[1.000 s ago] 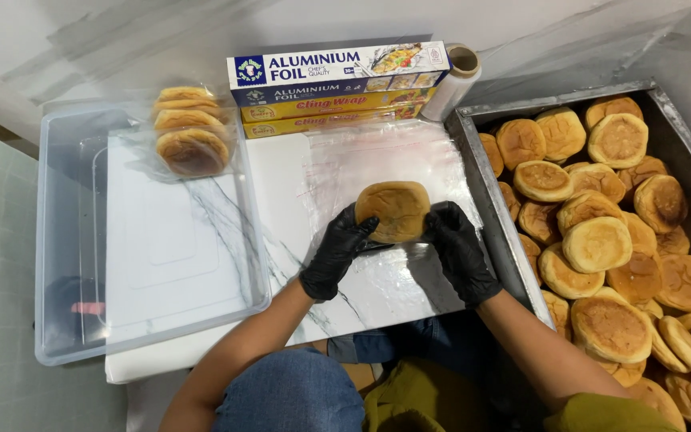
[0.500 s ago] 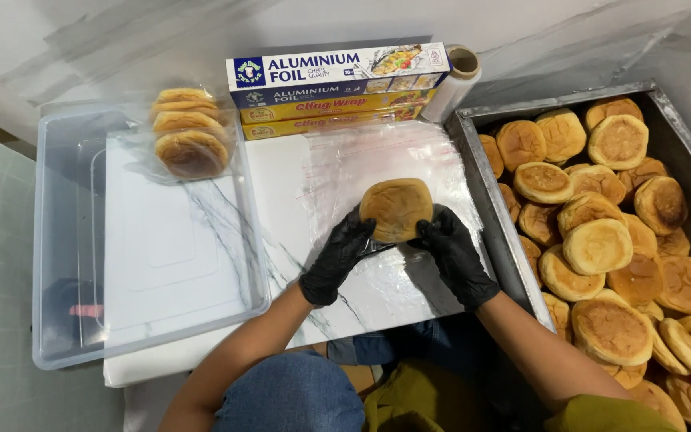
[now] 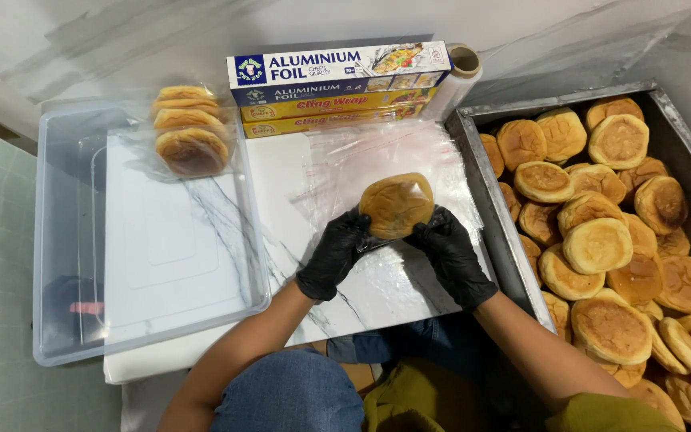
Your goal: Wrapping individual bread buns in plastic cling wrap on a marble table.
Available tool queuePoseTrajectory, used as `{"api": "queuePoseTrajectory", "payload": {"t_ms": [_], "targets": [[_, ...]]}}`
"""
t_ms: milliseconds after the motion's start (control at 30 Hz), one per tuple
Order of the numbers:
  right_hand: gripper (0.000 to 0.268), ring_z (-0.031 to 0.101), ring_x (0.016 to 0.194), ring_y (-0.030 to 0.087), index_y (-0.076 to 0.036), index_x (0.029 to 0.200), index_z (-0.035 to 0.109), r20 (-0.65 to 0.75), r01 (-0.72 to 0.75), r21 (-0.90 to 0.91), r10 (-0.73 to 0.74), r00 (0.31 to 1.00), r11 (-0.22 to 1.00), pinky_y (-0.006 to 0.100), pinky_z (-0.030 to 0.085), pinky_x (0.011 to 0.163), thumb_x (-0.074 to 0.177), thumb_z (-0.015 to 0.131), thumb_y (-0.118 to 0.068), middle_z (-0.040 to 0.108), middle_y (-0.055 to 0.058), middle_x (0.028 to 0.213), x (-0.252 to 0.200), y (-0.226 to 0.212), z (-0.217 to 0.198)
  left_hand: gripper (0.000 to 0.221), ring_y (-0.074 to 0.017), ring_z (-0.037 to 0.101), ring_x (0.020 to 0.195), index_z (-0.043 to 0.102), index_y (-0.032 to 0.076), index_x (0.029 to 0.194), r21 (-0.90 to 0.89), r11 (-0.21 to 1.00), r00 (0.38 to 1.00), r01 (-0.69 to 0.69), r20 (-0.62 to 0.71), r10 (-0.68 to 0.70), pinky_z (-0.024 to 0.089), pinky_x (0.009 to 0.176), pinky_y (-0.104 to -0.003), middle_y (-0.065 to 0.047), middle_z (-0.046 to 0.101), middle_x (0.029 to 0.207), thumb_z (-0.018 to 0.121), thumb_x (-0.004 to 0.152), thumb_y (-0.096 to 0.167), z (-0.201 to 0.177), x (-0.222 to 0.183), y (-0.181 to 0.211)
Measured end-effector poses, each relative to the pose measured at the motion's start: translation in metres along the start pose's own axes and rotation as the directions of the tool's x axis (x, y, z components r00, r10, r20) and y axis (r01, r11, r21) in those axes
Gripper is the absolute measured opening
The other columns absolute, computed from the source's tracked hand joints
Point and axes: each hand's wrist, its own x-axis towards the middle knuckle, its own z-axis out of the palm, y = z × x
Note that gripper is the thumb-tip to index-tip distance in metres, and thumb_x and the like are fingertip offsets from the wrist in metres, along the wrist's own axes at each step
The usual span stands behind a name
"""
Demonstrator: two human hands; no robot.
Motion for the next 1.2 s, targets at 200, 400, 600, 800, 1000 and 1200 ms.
{"api": "queuePoseTrajectory", "payload": {"t_ms": [200,400,600,800,1000,1200], "targets": [[0.032,0.075,0.088,0.035,0.000,0.119,0.063,0.001,0.014,0.118,-0.014,1.000,0.993,0.056,0.062,0.087,0.089,0.073,0.000,0.072,0.016,0.100,0.009,0.007,-0.014,0.022,-0.0344,0.075,0.089,0.069,0.000,0.116,0.002,0.999,0.999,-0.039,0.032,0.039,0.064,0.079,-0.050,-0.021,0.074,0.100,0.070,0.094,0.003,-0.014,0.012,-0.010],[0.013,0.074,0.092,0.036,-0.001,0.108,0.068,-0.019,0.007,0.084,-0.006,1.000,0.996,0.055,0.062,0.087,0.096,0.067,-0.005,0.073,0.018,0.104,0.014,-0.004,-0.022,0.022,-0.0230,0.073,0.085,0.067,0.004,0.116,0.063,0.989,0.990,-0.135,0.034,0.133,0.065,0.079,-0.041,-0.010,0.072,0.094,0.068,0.095,0.006,0.009,-0.007,0.008],[0.012,0.074,0.094,0.038,0.000,0.107,0.068,-0.029,0.011,0.093,-0.008,1.000,0.996,0.054,0.062,0.086,0.098,0.062,-0.004,0.072,0.021,0.106,0.005,-0.010,-0.011,0.029,-0.0265,0.074,0.092,0.064,0.005,0.124,0.108,0.981,0.987,-0.158,0.047,0.154,0.064,0.083,-0.044,-0.014,0.073,0.102,0.068,0.095,0.008,-0.016,0.011,-0.009],[0.010,0.075,0.088,0.036,-0.001,0.106,0.069,-0.044,-0.030,0.113,0.035,0.998,0.993,0.050,0.064,0.083,0.099,0.063,-0.006,0.072,0.019,0.102,0.014,-0.005,-0.017,0.027,-0.0215,0.070,0.094,0.064,0.003,0.124,0.200,0.960,0.981,-0.194,0.057,0.186,0.065,0.080,-0.042,-0.014,0.073,0.101,0.067,0.097,0.010,-0.006,0.008,0.004],[0.009,0.076,0.084,0.036,-0.003,0.104,0.069,-0.044,-0.052,0.137,0.058,0.997,0.989,0.050,0.065,0.080,0.098,0.066,-0.008,0.073,0.019,0.101,0.011,-0.008,-0.014,0.025,-0.0268,0.075,0.080,0.068,0.006,0.121,0.240,0.956,0.985,-0.169,0.013,0.171,0.068,0.073,-0.042,-0.013,0.074,0.093,0.070,0.096,0.012,-0.013,0.013,-0.002],[0.018,0.075,0.086,0.037,-0.005,0.112,0.069,-0.019,-0.098,0.144,0.102,0.995,0.985,0.052,0.064,0.082,0.096,0.068,-0.013,0.074,0.016,0.104,0.001,-0.020,0.000,0.027,-0.0312,0.076,0.077,0.069,0.007,0.120,0.124,0.983,0.989,-0.138,-0.028,0.143,0.068,0.070,-0.046,-0.012,0.074,0.091,0.072,0.093,0.011,0.002,0.005,0.003]]}}
